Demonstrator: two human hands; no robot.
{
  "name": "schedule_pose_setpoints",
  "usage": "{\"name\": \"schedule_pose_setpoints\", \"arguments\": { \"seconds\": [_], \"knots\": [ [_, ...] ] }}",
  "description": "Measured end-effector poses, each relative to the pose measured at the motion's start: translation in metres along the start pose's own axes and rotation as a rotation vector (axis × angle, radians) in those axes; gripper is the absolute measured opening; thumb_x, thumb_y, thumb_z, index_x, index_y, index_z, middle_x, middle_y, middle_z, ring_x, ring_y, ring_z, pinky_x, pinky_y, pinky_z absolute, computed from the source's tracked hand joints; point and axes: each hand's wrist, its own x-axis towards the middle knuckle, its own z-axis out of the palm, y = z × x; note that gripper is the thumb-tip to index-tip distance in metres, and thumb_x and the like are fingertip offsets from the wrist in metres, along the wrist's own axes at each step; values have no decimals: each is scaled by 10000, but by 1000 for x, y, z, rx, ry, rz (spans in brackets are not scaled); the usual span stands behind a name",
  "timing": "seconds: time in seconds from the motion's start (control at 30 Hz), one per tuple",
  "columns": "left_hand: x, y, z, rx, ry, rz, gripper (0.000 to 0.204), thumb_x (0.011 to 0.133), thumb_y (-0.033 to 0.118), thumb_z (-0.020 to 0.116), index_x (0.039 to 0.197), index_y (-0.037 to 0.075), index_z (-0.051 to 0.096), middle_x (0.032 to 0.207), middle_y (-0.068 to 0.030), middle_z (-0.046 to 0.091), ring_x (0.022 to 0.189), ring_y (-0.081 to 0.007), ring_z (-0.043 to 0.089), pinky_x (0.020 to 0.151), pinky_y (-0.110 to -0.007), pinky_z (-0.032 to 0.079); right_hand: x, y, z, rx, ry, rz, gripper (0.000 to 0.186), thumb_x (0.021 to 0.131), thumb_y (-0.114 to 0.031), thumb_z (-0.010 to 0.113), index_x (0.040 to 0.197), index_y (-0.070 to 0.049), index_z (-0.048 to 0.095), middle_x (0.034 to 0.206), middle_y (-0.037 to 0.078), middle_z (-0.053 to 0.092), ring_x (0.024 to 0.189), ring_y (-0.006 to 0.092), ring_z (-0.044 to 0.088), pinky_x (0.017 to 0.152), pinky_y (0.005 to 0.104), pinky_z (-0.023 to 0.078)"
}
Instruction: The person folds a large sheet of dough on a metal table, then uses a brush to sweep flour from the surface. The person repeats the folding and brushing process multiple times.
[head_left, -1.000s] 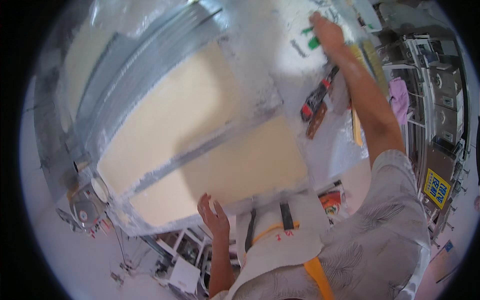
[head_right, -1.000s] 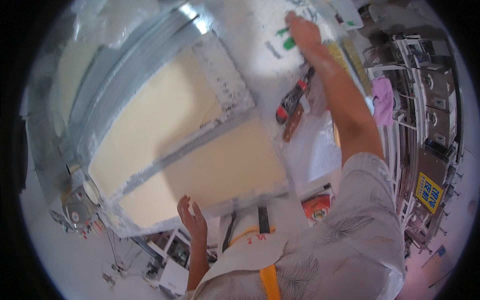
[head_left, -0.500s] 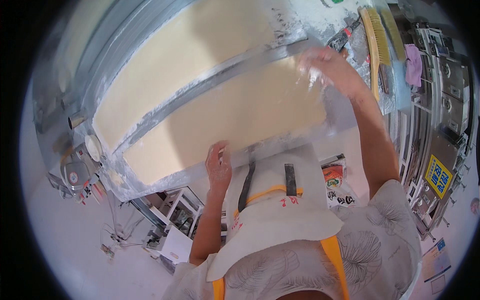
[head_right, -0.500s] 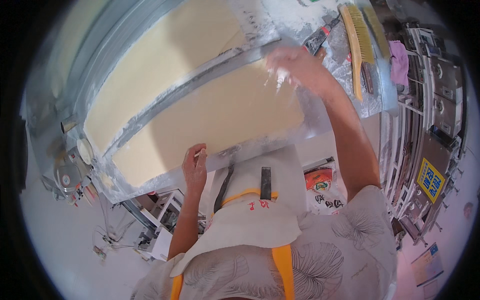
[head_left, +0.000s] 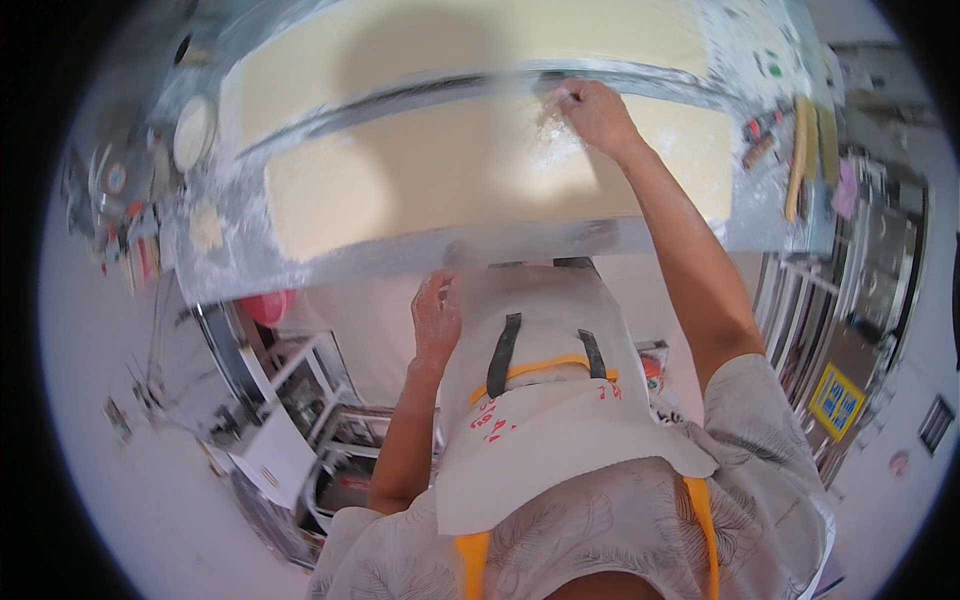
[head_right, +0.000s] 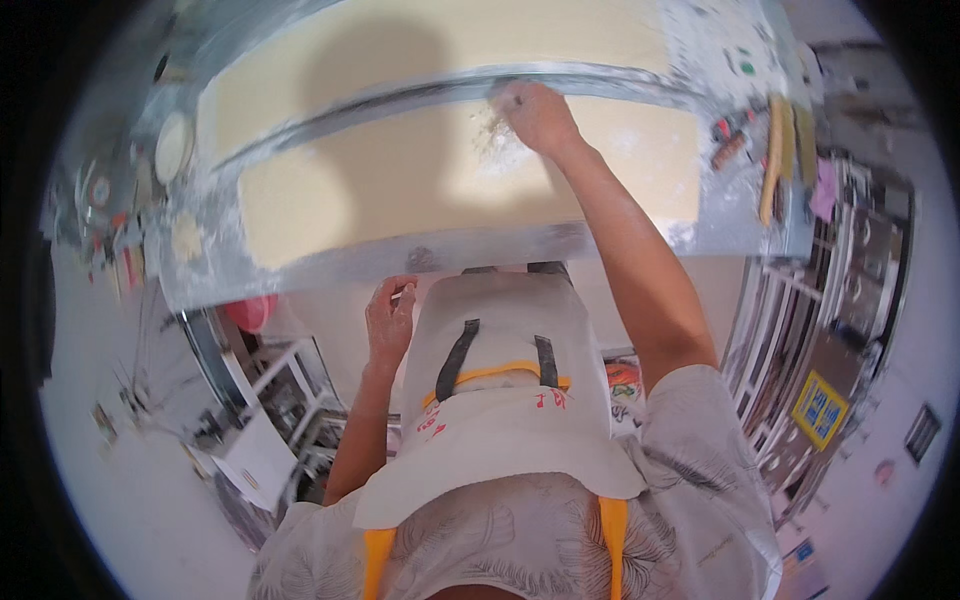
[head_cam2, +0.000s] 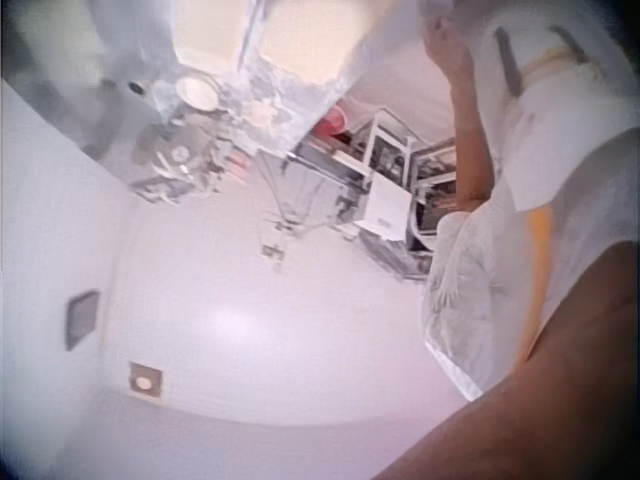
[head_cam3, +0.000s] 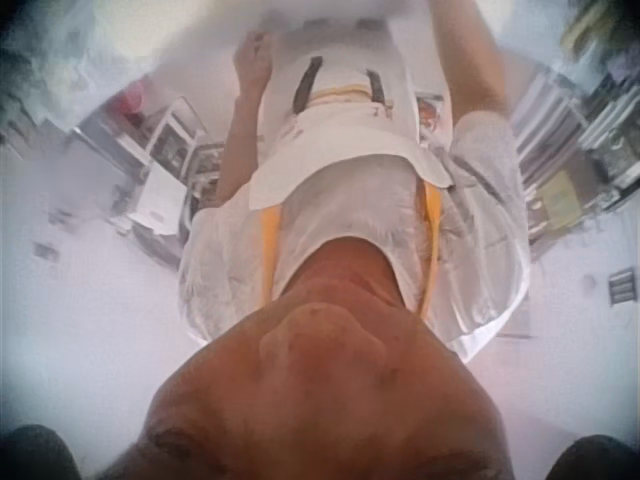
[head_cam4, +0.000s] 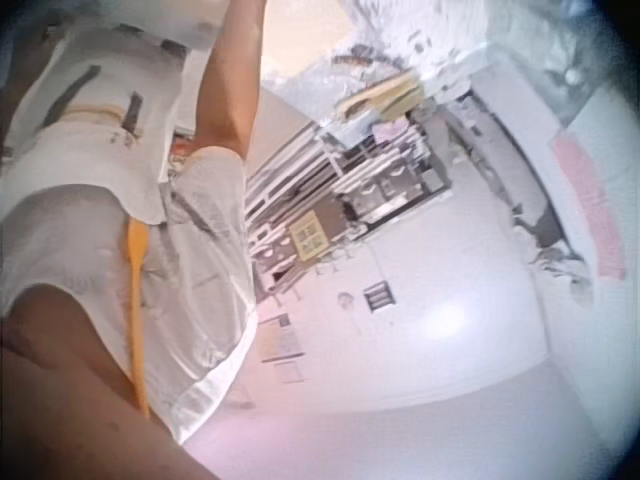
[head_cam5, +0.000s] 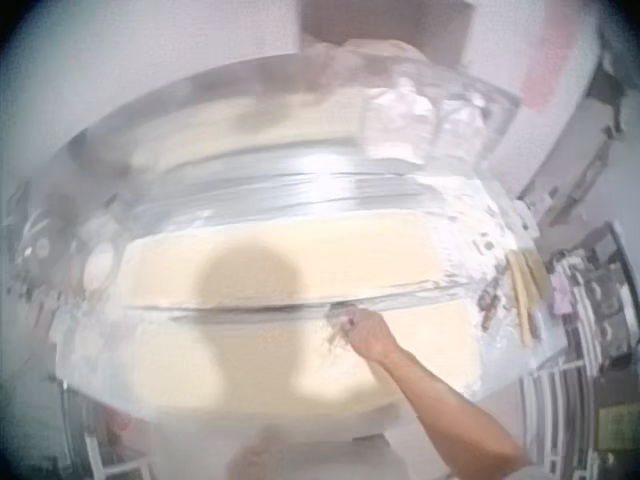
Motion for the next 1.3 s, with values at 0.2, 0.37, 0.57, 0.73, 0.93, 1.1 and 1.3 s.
{"name": "schedule_pose_setpoints", "arguments": {
  "seconds": [0.2, 0.37, 0.57, 0.73, 0.93, 1.1, 1.3],
  "knots": [
    [-40, -58, -46, -81, 196, -104, 165, 1053, 104, 651, 1163, 22, 741, 1115, -94, 751, 1030, -195, 723, 915, -350, 589, 40, -126, 115, -150, -322, -126, 289, 952, -320, 681, 1011, -60, 793, 963, 155, 797, 902, 356, 752, 835, 476, 574],
    [-65, -116, -43, -151, 312, -63, 170, 1059, 109, 644, 1163, 13, 738, 1116, -98, 749, 1030, -195, 725, 919, -351, 594, 92, -181, 243, -192, -423, -503, 184, 885, -226, 675, 930, -80, 777, 950, 140, 795, 927, 343, 755, 841, 462, 590],
    [-64, -85, -61, -247, 385, -238, 174, 1062, 117, 639, 1166, 15, 734, 1125, -109, 752, 1016, -213, 740, 907, -355, 602, 148, -266, 337, -615, -431, -705, 229, 889, -196, 626, 1000, -127, 814, 1089, 101, 805, 1009, 338, 750, 882, 467, 607],
    [-58, -89, -72, -191, 365, -233, 189, 1060, 124, 638, 1172, 1, 729, 1126, -121, 755, 1031, -223, 740, 920, -357, 599, 153, -274, 336, -649, -447, -752, 258, 918, -233, 680, 1123, -206, 833, 1210, 50, 796, 1116, 320, 738, 948, 480, 602],
    [-8, -83, -70, -250, 265, -167, 234, 1028, 109, 679, 1233, 2, 714, 1178, -105, 751, 1070, -191, 715, 954, -342, 573, 89, -189, 225, -366, -272, -456, 713, 912, -321, 799, 1558, -146, 553, 1506, 175, 632, 1371, 395, 591, 1176, 482, 463],
    [28, -26, -57, -407, 173, -116, 405, 916, 40, 778, 1316, 45, 715, 1222, -60, 720, 1088, -150, 659, 974, -306, 530, -39, -69, 71, -317, 375, -110, 671, 898, -196, 829, 1508, -80, 574, 1436, 204, 663, 1372, 411, 580, 1175, 475, 461],
    [19, -21, -29, -123, 78, -102, 307, 931, 15, 753, 1237, 30, 736, 1103, -46, 704, 965, -141, 631, 881, -297, 532, -146, 237, -156, -587, 954, 391, 483, 966, -116, 679, 1431, -4, 614, 1300, 261, 706, 1216, 460, 656, 1030, 538, 520]
  ]
}}
